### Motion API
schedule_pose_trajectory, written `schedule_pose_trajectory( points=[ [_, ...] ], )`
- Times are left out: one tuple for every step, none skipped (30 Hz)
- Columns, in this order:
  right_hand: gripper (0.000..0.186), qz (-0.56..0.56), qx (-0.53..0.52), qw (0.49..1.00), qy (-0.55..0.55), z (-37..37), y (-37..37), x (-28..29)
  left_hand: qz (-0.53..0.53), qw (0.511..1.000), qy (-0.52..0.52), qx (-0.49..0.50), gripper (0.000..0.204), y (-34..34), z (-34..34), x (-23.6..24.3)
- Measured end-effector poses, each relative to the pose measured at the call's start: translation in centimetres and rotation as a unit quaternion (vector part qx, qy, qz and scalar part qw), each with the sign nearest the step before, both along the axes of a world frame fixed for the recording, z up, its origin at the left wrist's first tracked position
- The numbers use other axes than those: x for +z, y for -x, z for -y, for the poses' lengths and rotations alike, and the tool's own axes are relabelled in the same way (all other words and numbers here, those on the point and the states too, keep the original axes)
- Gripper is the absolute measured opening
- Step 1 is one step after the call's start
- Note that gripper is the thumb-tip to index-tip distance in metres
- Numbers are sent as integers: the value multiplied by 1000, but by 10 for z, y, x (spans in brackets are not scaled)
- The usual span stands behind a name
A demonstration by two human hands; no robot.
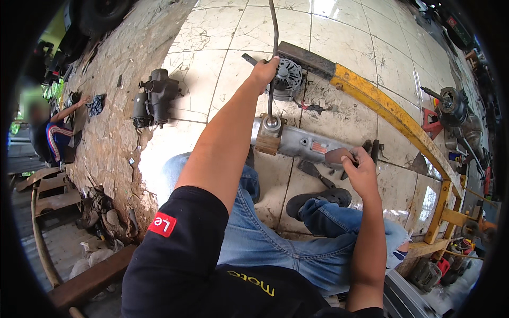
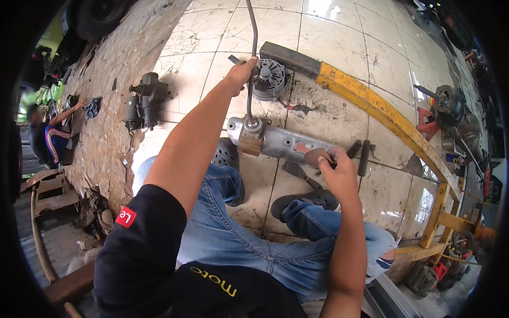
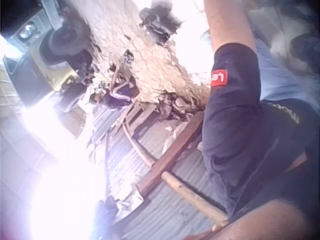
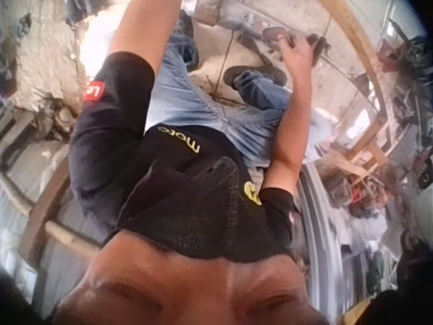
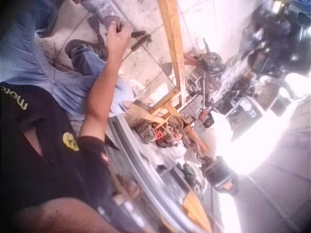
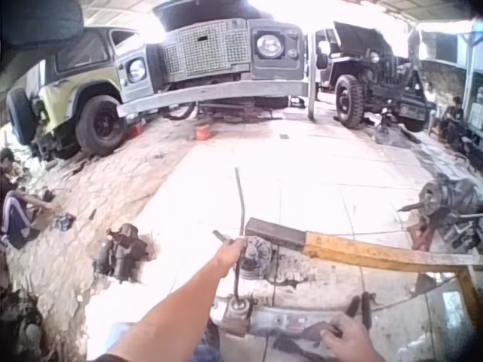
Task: The person sits on the floor and uses a metal rod to push a component out of a cylindrical mechanical part. They then use a hammer to tap the part and continue manipulating the internal components with their hands.
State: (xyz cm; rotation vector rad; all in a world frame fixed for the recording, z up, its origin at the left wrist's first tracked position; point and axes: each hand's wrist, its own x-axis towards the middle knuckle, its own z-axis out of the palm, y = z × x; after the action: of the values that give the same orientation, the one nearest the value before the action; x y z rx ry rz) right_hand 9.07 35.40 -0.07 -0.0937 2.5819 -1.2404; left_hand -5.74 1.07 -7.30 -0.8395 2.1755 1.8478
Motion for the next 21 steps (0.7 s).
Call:
schedule_pose_trajectory(
  points=[
    [21, -3, 12, 1000, 16, 2, 2, 0, -8, 1000, -16, 9, 78, 4, -3, -2],
    [21, -8, 11, 1000, 12, 4, 4, 0, -15, 999, -32, 18, 78, 8, -7, -7],
    [21, -13, 10, 1000, 9, 6, 6, -1, -22, 998, -47, 28, 78, 11, -7, -10],
    [21, -18, 4, 1000, -2, 4, 8, -1, -45, 998, 13, 44, 76, 7, -15, -13],
    [21, -10, -6, 1000, -1, 2, 11, -3, -49, 998, 15, 42, 76, 8, -19, -12],
    [22, -2, -16, 1000, 1, -1, 16, -9, -52, 998, 18, 41, 75, 10, -22, -10],
    [22, 6, -21, 1000, 5, -1, 18, -15, -55, 997, 23, 45, 75, 8, -21, -8],
    [25, 10, -19, 1000, -4, -3, 19, -21, -86, 993, 74, 34, 74, 8, -25, -13],
    [28, 14, -16, 1000, -12, -5, 20, -28, -115, 985, 127, 27, 73, 5, -29, -15],
    [31, 16, -19, 999, -23, -8, 20, -36, -130, 981, 146, 4, 72, 2, -39, -10],
    [33, 20, -36, 999, -14, -12, 20, -45, -145, 976, 159, -21, 71, -3, -55, 0],
    [34, 24, -53, 998, -5, -15, 20, -54, -143, 975, 166, -22, 71, -7, -72, 10],
    [36, 26, -64, 998, 11, -13, 21, -57, -143, 977, 154, -38, 72, -14, -80, 20],
    [37, 13, -54, 998, 29, -13, 21, -59, -143, 978, 142, -54, 73, -21, -87, 28],
    [38, 0, -45, 998, 45, -13, 20, -61, -142, 979, 129, -70, 73, -23, -92, 32],
    [39, -10, -30, 997, 66, -7, 18, -59, -133, 978, 132, -87, 75, -25, -86, 31],
    [38, -3, -18, 998, 52, -5, 17, -56, -127, 980, 121, -98, 75, -24, -80, 30],
    [38, 4, -6, 999, 37, -3, 17, -51, -122, 981, 110, -108, 75, -24, -75, 29],
    [37, 12, 1, 1000, 23, -1, 16, -49, -115, 981, 99, -122, 76, -25, -71, 32],
    [37, 30, -2, 999, 17, -1, 16, -48, -100, 981, 92, -137, 78, -26, -68, 34],
    [37, 49, -5, 999, 10, -3, 17, -49, -101, 984, 80, -121, 78, -28, -68, 36]
  ],
)
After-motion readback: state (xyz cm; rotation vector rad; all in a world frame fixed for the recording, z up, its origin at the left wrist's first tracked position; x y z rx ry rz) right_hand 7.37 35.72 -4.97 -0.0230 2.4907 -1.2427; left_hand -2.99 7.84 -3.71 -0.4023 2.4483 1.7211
